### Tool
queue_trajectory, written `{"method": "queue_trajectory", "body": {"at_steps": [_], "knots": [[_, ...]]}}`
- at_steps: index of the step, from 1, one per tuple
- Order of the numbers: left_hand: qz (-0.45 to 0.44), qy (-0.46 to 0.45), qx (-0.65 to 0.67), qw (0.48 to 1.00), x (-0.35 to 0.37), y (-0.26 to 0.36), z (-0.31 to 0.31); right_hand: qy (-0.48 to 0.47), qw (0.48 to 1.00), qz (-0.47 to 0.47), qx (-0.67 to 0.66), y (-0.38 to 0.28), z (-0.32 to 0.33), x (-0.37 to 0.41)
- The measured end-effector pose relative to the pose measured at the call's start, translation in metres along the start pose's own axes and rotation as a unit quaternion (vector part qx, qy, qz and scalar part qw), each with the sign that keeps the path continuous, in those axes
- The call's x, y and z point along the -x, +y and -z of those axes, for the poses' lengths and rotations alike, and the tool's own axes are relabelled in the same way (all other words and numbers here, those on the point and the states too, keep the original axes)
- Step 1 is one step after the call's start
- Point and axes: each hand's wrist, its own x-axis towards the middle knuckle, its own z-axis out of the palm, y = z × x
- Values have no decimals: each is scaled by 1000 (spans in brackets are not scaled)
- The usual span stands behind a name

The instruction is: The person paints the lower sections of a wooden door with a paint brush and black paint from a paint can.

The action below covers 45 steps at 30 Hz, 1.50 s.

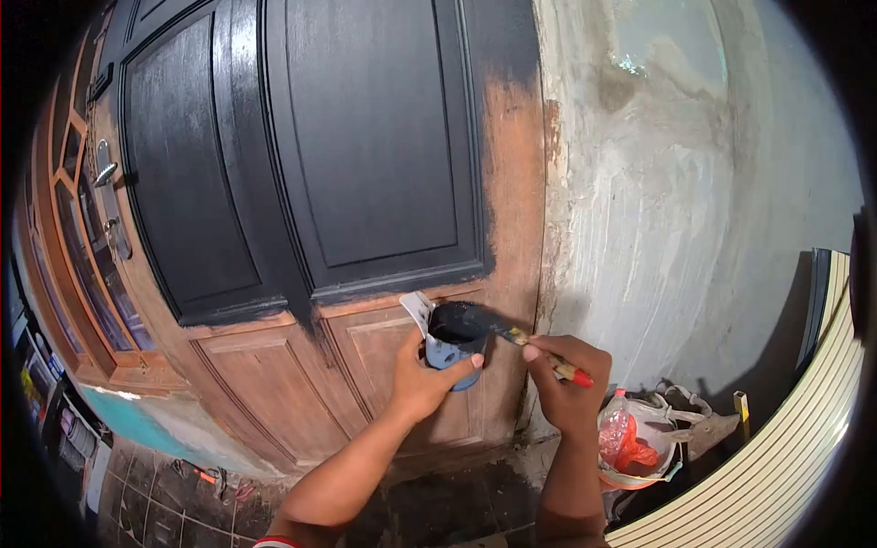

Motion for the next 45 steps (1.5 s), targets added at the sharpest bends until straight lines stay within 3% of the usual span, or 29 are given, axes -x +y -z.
{"method": "queue_trajectory", "body": {"at_steps": [2,5,8,11,15,18,22,25,29,33,36,37,38,40,41,42,45], "knots": [[4,2,14,1000,0,4,1,-42,999,9,9,3,1,-1],[6,20,32,999,0,3,2,24,999,46,-15,5,-6,1],[-17,34,32,999,-4,-2,-1,-30,999,25,-1,1,-3,3],[-18,46,56,997,-3,-2,-5,15,1000,24,3,1,-2,5],[16,30,85,996,-1,-21,-4,85,993,-81,6,-7,-7,2],[27,-25,129,991,-2,-36,1,151,986,-64,-13,-8,-17,-18],[40,-42,119,991,-2,-29,23,157,987,-36,31,-2,-33,-73],[27,-43,128,990,-6,-29,42,158,985,48,51,12,-48,-118],[-7,-47,122,991,-8,-22,64,109,979,55,162,54,-52,-92],[-37,-47,133,989,-13,-15,82,-61,979,-24,194,93,-24,6],[-44,-46,115,991,-17,-22,86,-188,949,-161,195,114,-1,2],[-43,-46,110,992,-17,-24,87,-219,958,-95,159,117,1,-19],[-41,-47,104,993,-18,-25,87,-257,927,-146,230,98,-2,-54],[-60,-46,110,991,-19,-26,86,-212,938,-15,274,85,-9,-129],[-69,-45,115,990,-19,-26,84,-184,945,-36,269,65,-13,-169],[-64,-48,123,989,-19,-26,82,-145,947,14,287,31,-20,-204],[-49,-58,144,987,-17,-19,82,12,982,96,160,-29,-37,-248]]}}
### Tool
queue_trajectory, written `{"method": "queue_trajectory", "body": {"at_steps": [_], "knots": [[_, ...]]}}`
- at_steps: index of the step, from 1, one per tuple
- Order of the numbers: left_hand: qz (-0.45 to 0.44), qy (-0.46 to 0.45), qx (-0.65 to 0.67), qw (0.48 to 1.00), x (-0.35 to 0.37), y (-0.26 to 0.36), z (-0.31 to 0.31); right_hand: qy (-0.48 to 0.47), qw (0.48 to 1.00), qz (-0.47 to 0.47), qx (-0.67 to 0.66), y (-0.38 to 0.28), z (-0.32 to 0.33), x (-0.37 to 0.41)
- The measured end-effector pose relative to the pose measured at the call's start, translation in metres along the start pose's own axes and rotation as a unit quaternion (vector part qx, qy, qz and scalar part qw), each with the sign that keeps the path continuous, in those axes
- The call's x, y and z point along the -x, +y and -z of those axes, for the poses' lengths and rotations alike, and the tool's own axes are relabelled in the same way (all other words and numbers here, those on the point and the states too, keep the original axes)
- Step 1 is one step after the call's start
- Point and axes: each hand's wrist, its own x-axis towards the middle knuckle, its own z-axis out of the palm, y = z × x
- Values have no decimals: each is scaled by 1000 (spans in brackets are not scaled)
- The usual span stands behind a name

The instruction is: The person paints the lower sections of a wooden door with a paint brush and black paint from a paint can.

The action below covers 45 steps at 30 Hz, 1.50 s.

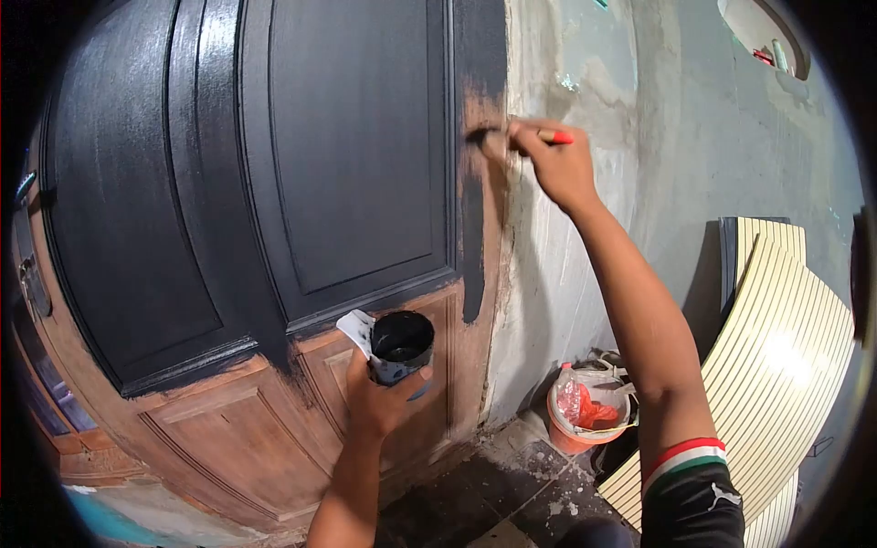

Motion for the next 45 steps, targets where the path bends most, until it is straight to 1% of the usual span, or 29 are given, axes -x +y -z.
{"method": "queue_trajectory", "body": {"at_steps": [2,4,6,9,11,13,14,15,16,18,19,21,23,26,27,28,29,30,31,33,35,36,37,38,39,41,42,44,45], "knots": [[6,-1,4,1000,1,5,1,104,992,65,-36,-3,-3,3],[2,1,-6,1000,1,0,3,96,992,52,70,21,-8,49],[2,1,-12,1000,3,-2,4,-11,994,34,102,46,-13,129],[2,-5,-5,1000,3,-2,5,-177,982,-40,59,78,-4,244],[-11,-10,1,1000,2,-3,7,-241,967,-64,49,75,-3,248],[-4,-4,10,1000,2,2,5,-276,955,-95,49,70,0,206],[-2,-2,14,1000,2,5,4,-231,969,-42,78,88,-6,173],[-8,1,18,1000,1,5,4,-207,971,-43,110,61,-3,124],[-15,4,24,1000,0,4,3,-120,985,30,119,50,-5,76],[-12,7,30,999,-2,6,2,-18,999,24,29,9,0,-8],[0,7,31,999,-2,8,4,32,996,72,29,-1,3,-41],[23,10,37,999,0,10,4,92,990,98,-38,-22,4,-70],[41,16,44,998,-1,13,7,122,989,78,-13,-2,2,-64],[9,17,14,1000,0,13,9,-22,987,89,134,46,7,24],[5,16,9,1000,0,9,10,-79,990,57,105,55,11,61],[0,16,6,1000,0,2,12,-164,981,-47,96,68,19,91],[-7,16,-2,1000,0,-1,12,-288,942,-105,136,66,30,108],[-14,16,-10,1000,1,-4,13,-364,920,-105,98,55,37,118],[-22,15,-23,999,1,-5,13,-406,897,-157,79,46,38,119],[-34,5,-42,999,4,-9,11,-430,896,-75,83,69,34,91],[-44,-8,-54,998,7,-17,11,-329,940,-39,74,55,24,23],[-35,-11,-67,997,10,-17,10,-266,961,-72,35,36,22,-15],[-26,-14,-82,996,16,-13,7,-218,974,-59,-10,6,23,-49],[-17,-18,-98,995,18,-12,6,-148,989,-3,-3,-2,26,-82],[-48,-36,-107,992,16,-18,6,-76,996,51,4,-8,29,-106],[-105,-77,-126,984,13,-27,6,68,993,55,-85,-36,29,-124],[-29,-96,-59,993,18,-11,-1,93,990,75,-80,-30,29,-127],[-3,-100,-27,995,14,-7,-12,72,996,58,6,-15,20,-95],[9,-101,-9,995,12,-6,-16,37,992,120,34,2,9,-68]]}}
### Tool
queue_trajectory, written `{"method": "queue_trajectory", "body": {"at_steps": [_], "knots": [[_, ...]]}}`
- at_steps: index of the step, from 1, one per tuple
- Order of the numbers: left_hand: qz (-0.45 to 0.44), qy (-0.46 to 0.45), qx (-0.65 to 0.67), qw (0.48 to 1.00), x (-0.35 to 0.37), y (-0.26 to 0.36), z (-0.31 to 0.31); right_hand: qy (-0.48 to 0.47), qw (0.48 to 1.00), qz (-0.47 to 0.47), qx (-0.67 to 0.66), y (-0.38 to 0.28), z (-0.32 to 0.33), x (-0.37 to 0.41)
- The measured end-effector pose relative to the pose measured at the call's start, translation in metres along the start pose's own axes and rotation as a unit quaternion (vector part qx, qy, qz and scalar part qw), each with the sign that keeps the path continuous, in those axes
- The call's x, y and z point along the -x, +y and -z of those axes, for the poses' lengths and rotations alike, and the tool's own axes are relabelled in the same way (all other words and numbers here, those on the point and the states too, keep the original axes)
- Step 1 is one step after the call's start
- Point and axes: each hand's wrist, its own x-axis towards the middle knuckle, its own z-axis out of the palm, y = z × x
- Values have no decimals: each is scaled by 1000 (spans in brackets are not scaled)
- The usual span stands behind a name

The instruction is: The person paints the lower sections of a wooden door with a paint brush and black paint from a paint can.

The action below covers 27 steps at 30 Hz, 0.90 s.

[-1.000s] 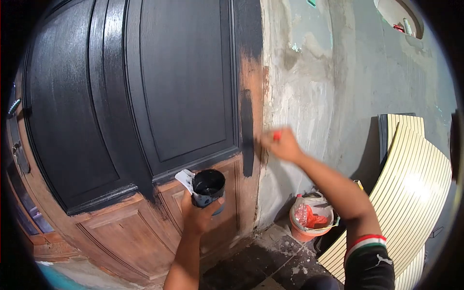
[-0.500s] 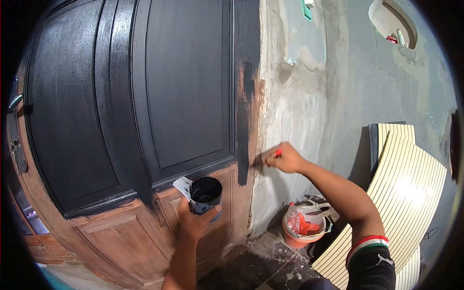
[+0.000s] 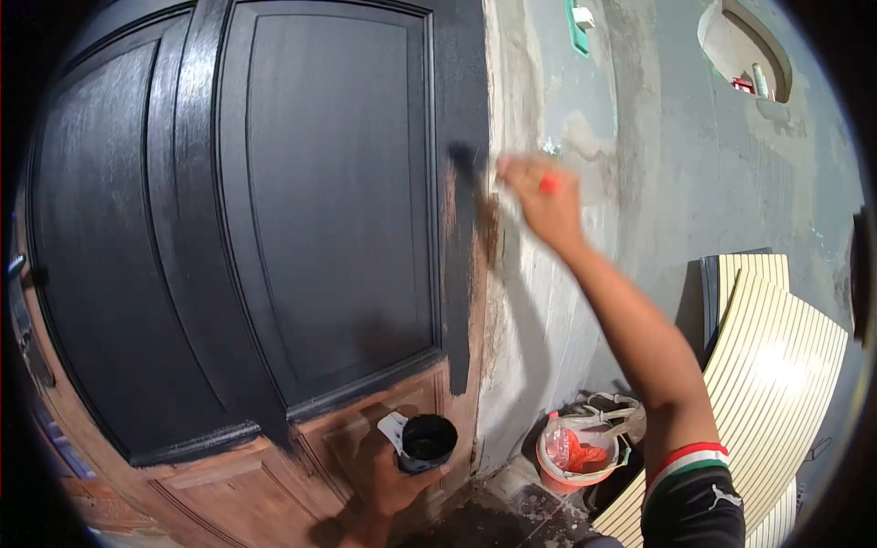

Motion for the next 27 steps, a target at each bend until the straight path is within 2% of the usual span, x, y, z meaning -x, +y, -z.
{"method": "queue_trajectory", "body": {"at_steps": [1,2,3,4,6,7,9,10,11,12,13,14,16,18,19,20,22,24,27], "knots": [[11,-2,17,1000,-2,2,-2,-84,994,-62,39,3,-2,41],[22,-5,34,999,-3,2,-2,-117,992,-47,7,-8,-8,84],[32,-7,54,998,-5,2,-1,-208,976,-56,27,-18,-1,118],[37,-11,60,997,-3,-4,1,-342,933,-110,6,-31,8,135],[47,-13,75,996,-3,-8,1,-391,914,-106,-5,-36,11,147],[42,-21,39,998,-2,-1,4,-417,902,-107,-11,-39,9,149],[30,-40,-40,998,0,24,6,-409,905,-106,45,-27,4,100],[44,-27,-14,999,5,20,4,-375,914,-139,67,-20,-1,63],[55,-13,11,998,13,8,-1,-296,935,-180,80,-43,1,19],[66,2,37,997,18,0,-3,-248,953,-149,84,-32,1,-16],[71,-8,32,997,20,-3,-3,-141,987,-72,-15,-13,-2,-41],[76,-18,31,996,21,-8,-1,-66,995,-70,-32,-25,-4,-63],[89,-30,46,995,25,-19,-6,63,994,-31,-79,-47,-3,-81],[99,-33,85,991,24,-34,-14,56,997,-51,22,-39,-3,-48],[107,-35,89,990,22,-31,-17,15,998,26,60,-29,-5,-18],[117,-38,91,988,22,-26,-19,-81,995,18,56,-19,-6,25],[129,-50,96,986,22,-30,-13,-223,972,-52,55,-19,-2,110],[132,-60,99,984,18,-36,-14,-429,890,-151,-8,-29,16,133],[97,-49,91,990,16,-31,-9,-467,869,-165,9,-12,15,105]]}}
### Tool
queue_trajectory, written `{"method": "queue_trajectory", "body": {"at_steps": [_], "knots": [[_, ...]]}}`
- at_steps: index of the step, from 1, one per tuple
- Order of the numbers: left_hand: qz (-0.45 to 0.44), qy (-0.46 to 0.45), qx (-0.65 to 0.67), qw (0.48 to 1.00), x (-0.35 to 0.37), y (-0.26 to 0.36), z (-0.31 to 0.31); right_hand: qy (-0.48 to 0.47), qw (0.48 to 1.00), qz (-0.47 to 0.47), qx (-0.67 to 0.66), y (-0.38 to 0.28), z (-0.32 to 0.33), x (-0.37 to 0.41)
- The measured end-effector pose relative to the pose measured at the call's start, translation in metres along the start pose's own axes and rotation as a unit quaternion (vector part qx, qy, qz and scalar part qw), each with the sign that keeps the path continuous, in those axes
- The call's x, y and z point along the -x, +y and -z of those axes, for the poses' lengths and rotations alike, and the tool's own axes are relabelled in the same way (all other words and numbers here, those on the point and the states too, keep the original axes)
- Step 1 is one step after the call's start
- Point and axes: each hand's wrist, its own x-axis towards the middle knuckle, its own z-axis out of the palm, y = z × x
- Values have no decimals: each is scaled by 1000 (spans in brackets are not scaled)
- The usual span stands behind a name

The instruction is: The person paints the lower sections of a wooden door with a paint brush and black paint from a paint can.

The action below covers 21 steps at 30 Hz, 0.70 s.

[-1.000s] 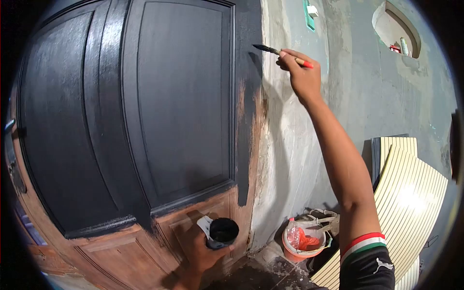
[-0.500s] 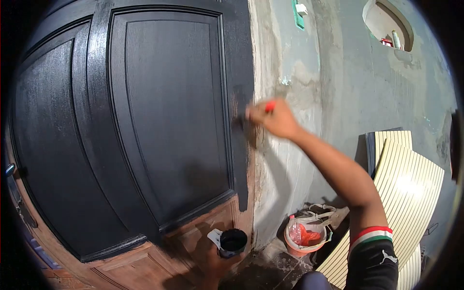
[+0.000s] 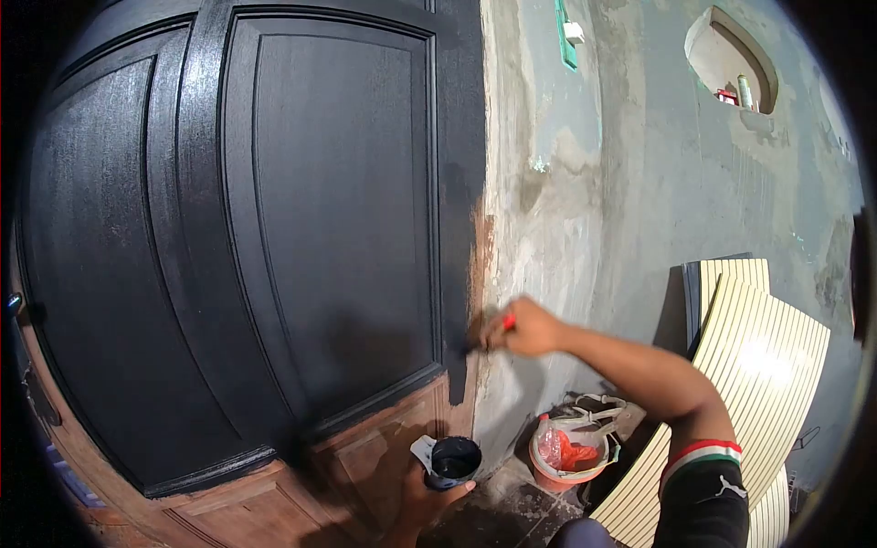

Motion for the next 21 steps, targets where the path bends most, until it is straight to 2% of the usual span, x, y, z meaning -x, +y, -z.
{"method": "queue_trajectory", "body": {"at_steps": [1,2,3,4,5,6,7,9,11,12,13,14,15,18,20,21], "knots": [[-3,1,7,1000,0,-7,5,51,997,47,28,1,17,-25],[-6,2,13,1000,-1,-15,7,127,991,30,36,-5,42,-49],[-10,4,20,1000,-3,-19,6,222,975,3,-2,-43,71,-66],[-5,15,-3,1000,-3,-17,4,281,958,51,-16,-33,102,-90],[1,25,-26,999,-1,-12,2,387,912,132,-37,-60,117,-101],[7,35,-47,998,1,-10,-2,444,885,127,-56,-87,128,-103],[1,28,-46,999,1,-13,-4,489,851,169,-89,-91,131,-110],[-15,14,-46,999,-2,-24,-6,494,859,127,-43,-80,115,-103],[8,16,-27,999,1,-16,-10,391,915,38,91,-51,67,-72],[19,15,-18,1000,3,-12,-10,373,915,123,95,-26,31,-56],[17,12,-27,999,6,-10,-8,285,947,109,103,-15,6,-29],[12,10,-35,999,7,-9,-6,162,984,45,56,-23,-3,-6],[5,10,-41,999,6,-10,-5,34,999,-17,9,-31,-5,6],[5,9,-43,999,0,-47,2,-69,997,-35,-10,-21,9,-4],[-12,-18,-41,999,-8,-43,1,50,986,131,-91,3,46,-48],[-21,-30,-40,999,-13,-39,0,186,979,76,28,-31,75,-62]]}}
